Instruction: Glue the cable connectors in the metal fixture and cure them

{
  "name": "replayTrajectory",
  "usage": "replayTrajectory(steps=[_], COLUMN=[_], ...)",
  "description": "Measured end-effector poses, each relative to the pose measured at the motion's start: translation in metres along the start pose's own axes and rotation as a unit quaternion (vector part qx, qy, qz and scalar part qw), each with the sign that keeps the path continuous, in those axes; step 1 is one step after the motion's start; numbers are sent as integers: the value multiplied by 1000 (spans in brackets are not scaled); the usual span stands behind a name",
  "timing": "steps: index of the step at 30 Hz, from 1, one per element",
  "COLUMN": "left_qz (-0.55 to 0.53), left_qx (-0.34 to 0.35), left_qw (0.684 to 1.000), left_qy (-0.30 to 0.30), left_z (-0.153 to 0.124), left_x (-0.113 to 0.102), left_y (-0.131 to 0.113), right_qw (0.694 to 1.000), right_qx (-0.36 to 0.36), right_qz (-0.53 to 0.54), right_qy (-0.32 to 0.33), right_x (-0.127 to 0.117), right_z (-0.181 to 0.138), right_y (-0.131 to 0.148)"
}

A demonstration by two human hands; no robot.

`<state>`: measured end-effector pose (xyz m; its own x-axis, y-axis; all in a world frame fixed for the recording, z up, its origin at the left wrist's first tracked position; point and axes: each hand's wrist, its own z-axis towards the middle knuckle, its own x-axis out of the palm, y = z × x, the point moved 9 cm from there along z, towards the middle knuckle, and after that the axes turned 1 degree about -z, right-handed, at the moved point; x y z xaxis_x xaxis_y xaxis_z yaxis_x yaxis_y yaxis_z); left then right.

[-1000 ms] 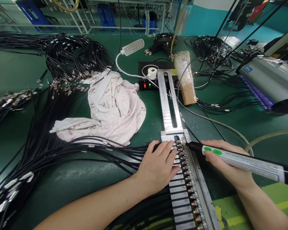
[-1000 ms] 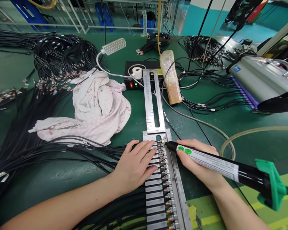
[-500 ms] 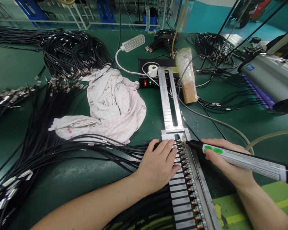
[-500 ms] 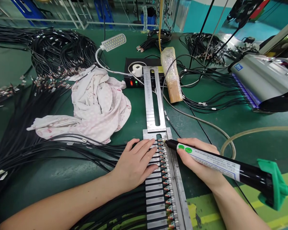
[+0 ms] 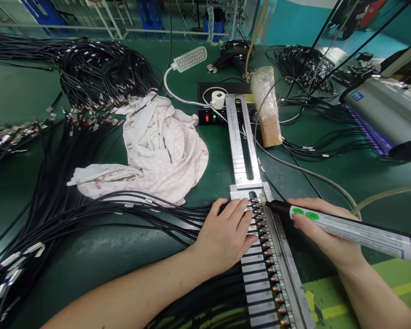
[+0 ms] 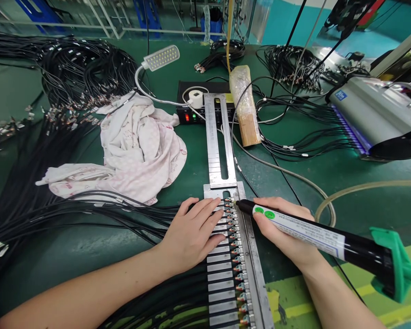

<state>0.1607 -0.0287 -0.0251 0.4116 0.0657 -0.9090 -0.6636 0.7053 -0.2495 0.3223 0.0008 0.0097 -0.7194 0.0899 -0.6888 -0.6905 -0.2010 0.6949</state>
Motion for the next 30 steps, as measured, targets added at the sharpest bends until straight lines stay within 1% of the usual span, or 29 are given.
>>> replayTrajectory(steps=[5,15,21,26,28,30], left_qz=[1,-2,1,3,2,2], left_qx=[1,1,4,4,3,4], left_qw=[1000,1000,1000,1000,1000,1000], left_qy=[-6,-9,-2,0,2,1], left_z=[0,0,-1,-1,-1,-1], left_x=[-1,-1,-1,0,0,0], left_y=[0,0,0,0,1,1], right_qw=[1000,1000,999,999,999,998], right_qx=[-18,-15,-50,-51,-40,-26], right_qz=[5,-2,7,12,18,29], right_qy=[-3,0,-16,-12,-20,-49], right_x=[-1,0,-2,-2,-5,-11], right_z=[0,0,0,-1,-3,-8], right_y=[3,5,8,7,4,0])
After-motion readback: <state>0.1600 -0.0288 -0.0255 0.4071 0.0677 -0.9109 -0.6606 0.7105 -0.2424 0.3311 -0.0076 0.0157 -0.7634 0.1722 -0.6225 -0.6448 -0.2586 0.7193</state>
